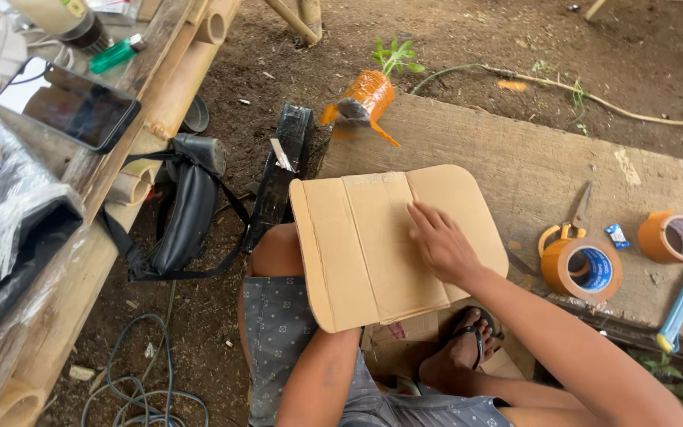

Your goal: The person cuts a flat piece of cardboard with a utility knife, folds it into a rectangular container, inserts a small potted plant, and seals the container with packing tape.

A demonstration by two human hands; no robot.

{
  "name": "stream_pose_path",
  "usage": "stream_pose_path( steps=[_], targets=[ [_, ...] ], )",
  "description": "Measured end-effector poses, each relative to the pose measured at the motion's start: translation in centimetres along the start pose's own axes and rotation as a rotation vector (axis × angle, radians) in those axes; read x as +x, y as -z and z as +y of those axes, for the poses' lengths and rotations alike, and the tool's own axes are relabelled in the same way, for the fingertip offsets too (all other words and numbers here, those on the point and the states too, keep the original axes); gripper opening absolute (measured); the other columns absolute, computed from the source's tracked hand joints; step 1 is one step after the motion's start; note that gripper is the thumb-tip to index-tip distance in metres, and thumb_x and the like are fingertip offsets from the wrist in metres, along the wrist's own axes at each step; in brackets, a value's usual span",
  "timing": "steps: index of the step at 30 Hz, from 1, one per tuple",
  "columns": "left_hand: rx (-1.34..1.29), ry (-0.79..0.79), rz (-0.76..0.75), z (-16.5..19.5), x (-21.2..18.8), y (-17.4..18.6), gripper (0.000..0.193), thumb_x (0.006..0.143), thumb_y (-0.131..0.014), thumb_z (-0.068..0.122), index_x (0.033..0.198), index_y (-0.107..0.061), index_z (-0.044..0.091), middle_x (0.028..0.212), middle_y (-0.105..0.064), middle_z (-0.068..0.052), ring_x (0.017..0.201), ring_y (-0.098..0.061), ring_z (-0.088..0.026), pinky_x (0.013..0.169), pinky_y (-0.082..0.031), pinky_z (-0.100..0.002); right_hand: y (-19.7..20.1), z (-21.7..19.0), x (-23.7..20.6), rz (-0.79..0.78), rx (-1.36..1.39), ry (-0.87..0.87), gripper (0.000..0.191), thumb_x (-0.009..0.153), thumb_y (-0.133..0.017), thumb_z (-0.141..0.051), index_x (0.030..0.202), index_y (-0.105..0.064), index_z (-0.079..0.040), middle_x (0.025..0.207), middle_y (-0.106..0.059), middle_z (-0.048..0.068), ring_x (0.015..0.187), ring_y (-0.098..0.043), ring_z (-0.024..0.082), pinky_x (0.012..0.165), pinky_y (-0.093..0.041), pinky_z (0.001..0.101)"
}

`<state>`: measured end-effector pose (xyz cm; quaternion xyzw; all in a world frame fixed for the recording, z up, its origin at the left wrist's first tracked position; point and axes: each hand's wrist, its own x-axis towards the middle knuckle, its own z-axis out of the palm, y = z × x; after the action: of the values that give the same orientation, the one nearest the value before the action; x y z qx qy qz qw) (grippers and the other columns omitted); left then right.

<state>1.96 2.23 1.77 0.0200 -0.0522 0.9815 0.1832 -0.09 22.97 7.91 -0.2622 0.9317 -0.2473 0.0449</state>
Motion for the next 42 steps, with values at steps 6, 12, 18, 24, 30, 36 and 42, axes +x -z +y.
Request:
stream_pose_path(
  steps=[6,12,18,24,30,36,42],
  targets=[
    [0.024,0.008,-0.013,-0.3,1.1,0.2,0.076,0.100,-0.039,0.057,0.158,-0.025,0.008,0.157,-0.035,-0.016,0.143,-0.037,-0.033,0.119,-0.031,-0.048,-3.9,-0.7,2.1,0.163,-0.247,-0.059,0.051,0.106,-0.041,-0.027,0.155,-0.040,-0.013,0.160,-0.041,0.007,0.147,-0.038,0.028,0.118,-0.027,0.0532],
    [0.136,-0.048,0.012,-1.5,1.8,0.3,0.084,0.100,-0.034,0.066,0.162,-0.016,0.012,0.166,-0.025,-0.016,0.151,-0.029,-0.034,0.124,-0.025,-0.048,-3.5,-1.1,2.3,0.070,-0.419,-0.080,0.056,0.103,-0.041,-0.024,0.157,-0.036,-0.011,0.161,-0.041,0.008,0.145,-0.038,0.028,0.118,-0.027,0.0525],
    [1.162,-0.462,0.363,-5.0,5.3,-1.8,0.088,0.100,-0.031,0.069,0.165,-0.009,0.014,0.174,-0.015,-0.015,0.160,-0.016,-0.033,0.129,-0.016,-0.048,-4.2,-0.9,3.0,0.040,-0.298,0.012,0.053,0.104,-0.041,-0.027,0.155,-0.041,-0.011,0.156,-0.046,0.009,0.142,-0.042,0.029,0.116,-0.031,0.0503],
    [2.008,-0.410,0.601,-9.1,7.6,-4.2,0.088,0.102,-0.035,0.059,0.167,-0.007,0.005,0.174,-0.001,-0.023,0.160,0.003,-0.040,0.125,0.001,-0.058,-0.6,5.1,4.5,0.051,0.009,-0.067,0.050,0.106,-0.041,-0.029,0.153,-0.045,-0.011,0.151,-0.051,0.011,0.138,-0.047,0.029,0.115,-0.034,0.0482],
    [2.281,-0.307,0.606,-10.3,8.4,-3.3,0.088,0.101,-0.033,0.062,0.166,-0.009,0.008,0.173,-0.006,-0.022,0.160,0.000,-0.041,0.126,0.001,-0.059,2.6,6.5,0.6,0.018,0.081,-0.198,0.048,0.107,-0.041,-0.032,0.150,-0.049,-0.011,0.145,-0.056,0.013,0.135,-0.051,0.030,0.113,-0.038,0.0460],
    [2.689,-0.268,0.615,-12.0,8.9,-0.5,0.086,0.103,-0.031,0.063,0.165,-0.011,0.008,0.173,-0.006,-0.018,0.159,0.000,-0.040,0.124,0.002,-0.062,10.2,8.4,-6.1,0.152,-0.255,-0.409,0.047,0.108,-0.040,-0.034,0.148,-0.053,-0.011,0.140,-0.061,0.014,0.131,-0.056,0.031,0.112,-0.041,0.0439],
    [2.224,-0.364,0.573,-9.4,9.4,0.1,0.088,0.101,-0.032,0.066,0.164,-0.016,0.007,0.173,-0.011,-0.017,0.159,-0.007,-0.038,0.123,-0.003,-0.064,12.0,5.5,-5.3,-0.051,-0.163,-0.523,0.047,0.110,-0.040,-0.037,0.145,-0.057,-0.011,0.135,-0.066,0.016,0.128,-0.061,0.032,0.110,-0.045,0.0418]
  ],
)
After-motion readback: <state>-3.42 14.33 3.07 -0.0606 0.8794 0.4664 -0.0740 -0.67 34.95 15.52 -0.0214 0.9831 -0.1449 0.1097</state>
